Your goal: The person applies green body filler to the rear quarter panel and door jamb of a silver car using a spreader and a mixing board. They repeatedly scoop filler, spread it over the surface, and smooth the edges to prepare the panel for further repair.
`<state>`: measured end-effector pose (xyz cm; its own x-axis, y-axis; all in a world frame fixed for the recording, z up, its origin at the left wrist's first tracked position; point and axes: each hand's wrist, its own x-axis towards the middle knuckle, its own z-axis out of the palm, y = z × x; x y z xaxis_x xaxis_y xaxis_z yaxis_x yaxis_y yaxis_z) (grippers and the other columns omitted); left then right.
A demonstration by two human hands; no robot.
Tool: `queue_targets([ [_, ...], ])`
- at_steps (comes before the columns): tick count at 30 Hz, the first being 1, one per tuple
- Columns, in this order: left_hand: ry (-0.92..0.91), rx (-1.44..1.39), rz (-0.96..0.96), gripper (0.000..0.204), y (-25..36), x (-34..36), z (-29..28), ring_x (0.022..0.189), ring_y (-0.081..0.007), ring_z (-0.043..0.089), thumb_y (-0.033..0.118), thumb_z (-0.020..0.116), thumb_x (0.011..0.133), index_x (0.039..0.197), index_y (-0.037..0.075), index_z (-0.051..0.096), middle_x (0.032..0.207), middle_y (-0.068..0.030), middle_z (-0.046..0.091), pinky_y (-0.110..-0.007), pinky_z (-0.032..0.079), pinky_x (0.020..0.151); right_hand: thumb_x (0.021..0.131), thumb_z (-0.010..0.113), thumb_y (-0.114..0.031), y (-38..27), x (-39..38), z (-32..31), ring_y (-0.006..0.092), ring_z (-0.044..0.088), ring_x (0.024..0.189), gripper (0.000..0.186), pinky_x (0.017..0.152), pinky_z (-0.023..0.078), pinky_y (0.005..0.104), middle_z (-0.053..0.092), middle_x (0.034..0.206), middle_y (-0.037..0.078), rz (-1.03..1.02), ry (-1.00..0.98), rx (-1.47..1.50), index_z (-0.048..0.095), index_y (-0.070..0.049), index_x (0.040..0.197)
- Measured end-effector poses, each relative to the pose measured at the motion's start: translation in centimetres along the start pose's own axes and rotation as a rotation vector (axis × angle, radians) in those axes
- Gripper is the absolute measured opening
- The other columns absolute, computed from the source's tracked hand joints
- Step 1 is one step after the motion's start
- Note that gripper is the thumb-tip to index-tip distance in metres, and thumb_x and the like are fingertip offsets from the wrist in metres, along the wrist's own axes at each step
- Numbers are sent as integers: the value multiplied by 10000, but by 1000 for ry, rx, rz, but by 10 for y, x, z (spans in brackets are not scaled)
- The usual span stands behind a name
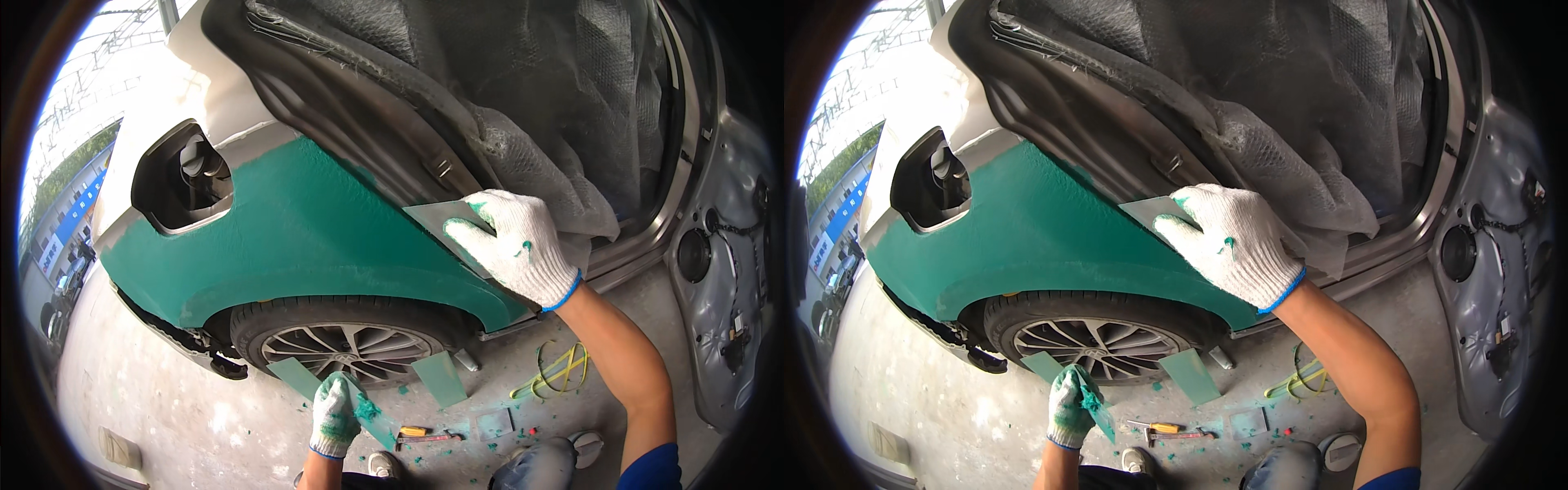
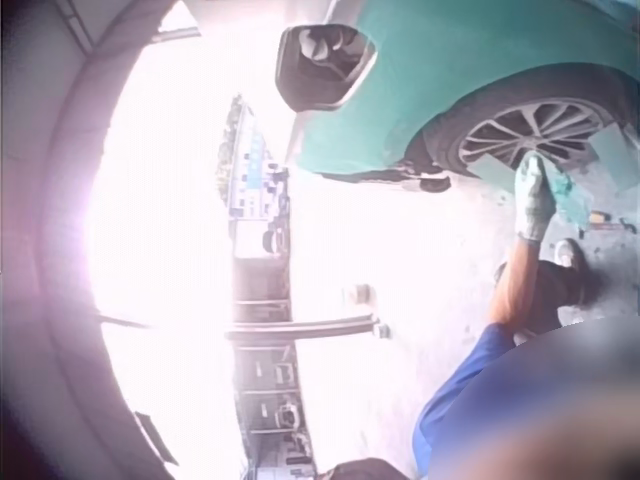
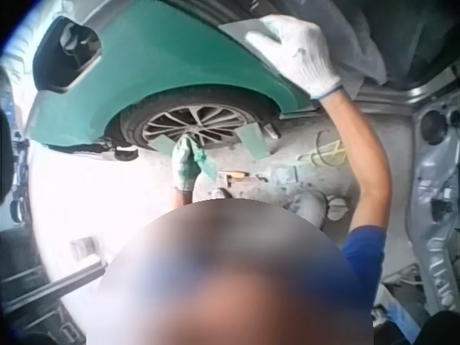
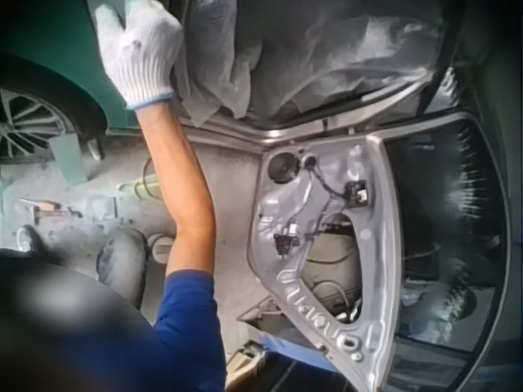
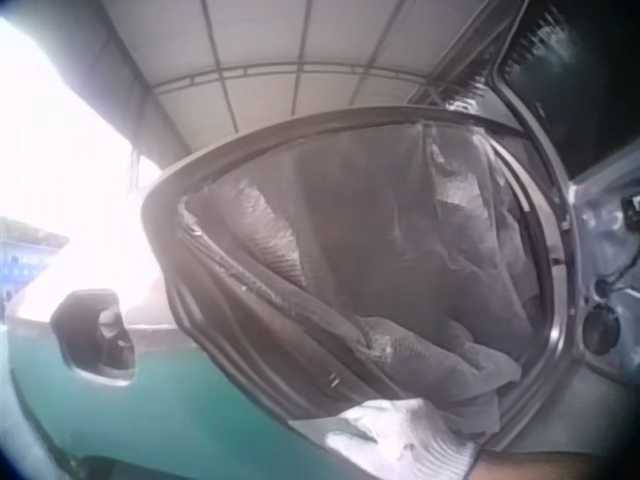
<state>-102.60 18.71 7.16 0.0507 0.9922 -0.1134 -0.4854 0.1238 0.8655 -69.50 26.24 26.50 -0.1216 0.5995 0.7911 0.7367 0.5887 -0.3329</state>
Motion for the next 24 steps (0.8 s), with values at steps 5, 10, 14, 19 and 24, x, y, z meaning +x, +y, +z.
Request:
queue_targets([
  [5, -84, -91, -2, 283, -3, 1, -17, 701, -180, 627, 266, 709, 904, 1044, 39, 614, 848, -63, 648, -310, 545, 599, 843, 743, -201, 8, -3, 1, 330, 711, 799, 285, 682, 547, 373, 706, 915, 196, 30, -39, 60, 705, 45, 981],
  [10, -50, -36, -9, 292, 2, -2, -9, 645, -179, 613, 294, 716, 900, 1003, 45, 603, 796, -63, 633, -315, 530, 565, 841, 743, -194, 12, -7, 6, 325, 712, 798, 287, 681, 546, 365, 703, 909, 205, 21, -13, 66, 703, 52, 984],
  [14, 12, -30, -6, 321, 3, -4, -4, 594, -190, 610, 327, 749, 876, 981, 60, 605, 747, -62, 630, -326, 513, 536, 840, 741, -193, 10, -7, 9, 333, 711, 799, 288, 681, 545, 370, 699, 902, 213, 59, -29, 66, 702, 54, 982],
  [19, -16, -39, -12, 324, 1, -3, -8, 603, -203, 628, 322, 742, 881, 1009, 56, 608, 768, -78, 649, -336, 526, 541, 839, 740, -190, 13, -9, 13, 339, 709, 799, 280, 682, 544, 372, 698, 893, 209, 37, -15, 89, 701, 52, 975],
  [24, -27, -29, -3, 328, 0, -1, -8, 605, -205, 631, 323, 735, 887, 1015, 49, 608, 770, -82, 652, -339, 526, 536, 837, 745, -187, 16, -10, 15, 333, 706, 776, 265, 671, 544, 373, 697, 879, 202, 30, -3, 79, 703, 45, 960],
])
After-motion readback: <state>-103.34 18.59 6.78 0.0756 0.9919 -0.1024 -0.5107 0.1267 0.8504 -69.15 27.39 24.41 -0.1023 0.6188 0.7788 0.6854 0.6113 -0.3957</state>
